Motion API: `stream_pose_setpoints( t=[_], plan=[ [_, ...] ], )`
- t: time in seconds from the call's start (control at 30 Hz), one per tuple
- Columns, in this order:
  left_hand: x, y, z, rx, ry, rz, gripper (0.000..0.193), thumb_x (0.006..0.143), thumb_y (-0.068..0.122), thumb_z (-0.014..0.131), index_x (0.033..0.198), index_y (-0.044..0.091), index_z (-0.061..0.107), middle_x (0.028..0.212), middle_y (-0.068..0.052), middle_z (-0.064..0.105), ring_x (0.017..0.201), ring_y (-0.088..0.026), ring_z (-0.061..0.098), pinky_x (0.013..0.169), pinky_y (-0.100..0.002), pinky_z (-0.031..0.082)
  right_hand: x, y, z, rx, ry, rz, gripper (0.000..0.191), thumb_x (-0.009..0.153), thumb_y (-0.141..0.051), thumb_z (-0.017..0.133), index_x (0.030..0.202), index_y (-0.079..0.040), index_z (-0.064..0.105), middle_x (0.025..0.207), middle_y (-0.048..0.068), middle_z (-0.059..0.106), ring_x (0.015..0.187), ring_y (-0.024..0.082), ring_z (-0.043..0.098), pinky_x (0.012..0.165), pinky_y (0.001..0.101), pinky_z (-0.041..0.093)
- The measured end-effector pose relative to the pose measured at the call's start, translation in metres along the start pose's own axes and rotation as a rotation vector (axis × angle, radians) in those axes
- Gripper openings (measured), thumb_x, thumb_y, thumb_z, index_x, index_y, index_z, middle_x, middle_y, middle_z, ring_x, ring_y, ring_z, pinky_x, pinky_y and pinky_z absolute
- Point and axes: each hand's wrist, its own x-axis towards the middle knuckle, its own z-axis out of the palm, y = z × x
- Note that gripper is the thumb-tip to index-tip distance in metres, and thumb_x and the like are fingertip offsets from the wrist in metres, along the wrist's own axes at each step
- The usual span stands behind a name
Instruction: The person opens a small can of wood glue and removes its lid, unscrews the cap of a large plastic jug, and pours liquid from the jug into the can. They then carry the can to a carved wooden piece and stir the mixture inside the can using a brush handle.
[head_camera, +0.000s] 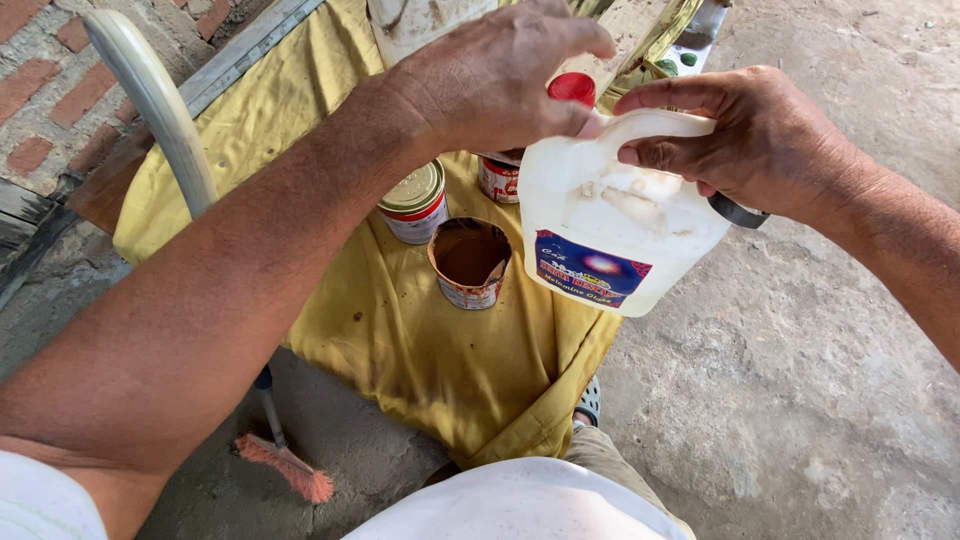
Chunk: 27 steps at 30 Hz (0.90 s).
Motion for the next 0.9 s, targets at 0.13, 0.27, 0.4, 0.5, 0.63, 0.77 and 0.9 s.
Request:
stream_pose_setpoints(
  t=[0.13, 0.27, 0.4, 0.5, 0.63, 0.77, 0.9],
  plan=[
    [0.004, -0.001, -0.001, 0.006, -0.180, -0.164, 0.032, 0.098, 0.028, 0.077, 0.126, 0.014, 0.070, 0.118, -0.009, 0.072, 0.108, -0.023, 0.071, 0.092, -0.040, 0.059, 0.000, 0.002, 0.000, -0.010, -0.002, -0.004, 0.038, 0.088, -0.032, 0.080, 0.125, -0.025, 0.076, 0.083, 0.000, 0.075, 0.055, 0.010, 0.053, 0.054, 0.0303, 0.053],
    [0.011, 0.000, -0.001, 0.101, -0.170, -0.004, 0.039, 0.090, 0.012, 0.076, 0.128, 0.017, 0.072, 0.121, -0.010, 0.073, 0.106, -0.027, 0.071, 0.081, -0.041, 0.060, 0.001, 0.002, 0.001, -0.025, -0.005, -0.039, 0.039, 0.088, -0.032, 0.079, 0.127, -0.026, 0.075, 0.085, -0.002, 0.076, 0.058, 0.008, 0.056, 0.055, 0.0282, 0.055],
    [0.013, 0.009, -0.006, 0.062, -0.171, -0.164, 0.051, 0.089, 0.042, 0.085, 0.124, 0.010, 0.067, 0.117, -0.013, 0.071, 0.106, -0.028, 0.070, 0.085, -0.045, 0.057, 0.000, 0.003, -0.001, -0.012, -0.011, -0.008, 0.041, 0.088, -0.033, 0.080, 0.128, -0.027, 0.075, 0.081, 0.002, 0.075, 0.057, 0.009, 0.053, 0.055, 0.0299, 0.053],
    [0.013, 0.017, -0.005, 0.046, -0.306, -0.330, 0.036, 0.097, 0.033, 0.076, 0.127, 0.016, 0.067, 0.119, -0.007, 0.072, 0.108, -0.021, 0.071, 0.088, -0.039, 0.059, -0.001, 0.004, -0.001, -0.050, -0.006, -0.017, 0.041, 0.089, -0.033, 0.079, 0.129, -0.028, 0.075, 0.083, 0.000, 0.075, 0.057, 0.009, 0.056, 0.056, 0.0290, 0.055],
    [0.014, 0.013, -0.004, 0.096, -0.246, -0.099, 0.035, 0.091, 0.019, 0.079, 0.125, 0.015, 0.071, 0.120, -0.007, 0.070, 0.111, -0.024, 0.067, 0.091, -0.039, 0.057, -0.002, 0.003, -0.002, -0.016, -0.017, -0.027, 0.040, 0.088, -0.032, 0.079, 0.127, -0.027, 0.075, 0.084, -0.002, 0.076, 0.057, 0.009, 0.055, 0.055, 0.0296, 0.054],
    [0.010, 0.010, 0.005, 0.099, -0.206, 0.007, 0.037, 0.090, 0.002, 0.073, 0.124, 0.016, 0.073, 0.124, -0.006, 0.069, 0.116, -0.022, 0.066, 0.096, -0.034, 0.058, -0.003, 0.000, -0.004, -0.016, -0.010, -0.018, 0.039, 0.087, -0.031, 0.080, 0.126, -0.026, 0.076, 0.081, 0.000, 0.074, 0.059, 0.009, 0.055, 0.055, 0.0307, 0.054],
    [0.005, 0.008, -0.001, 0.044, -0.171, 0.007, 0.042, 0.087, 0.014, 0.076, 0.129, 0.013, 0.070, 0.130, -0.011, 0.066, 0.118, -0.027, 0.064, 0.098, -0.040, 0.055, -0.002, -0.001, -0.003, -0.040, -0.015, -0.003, 0.039, 0.086, -0.031, 0.080, 0.124, -0.025, 0.075, 0.080, 0.000, 0.074, 0.056, 0.011, 0.054, 0.055, 0.0308, 0.054]
  ],
)
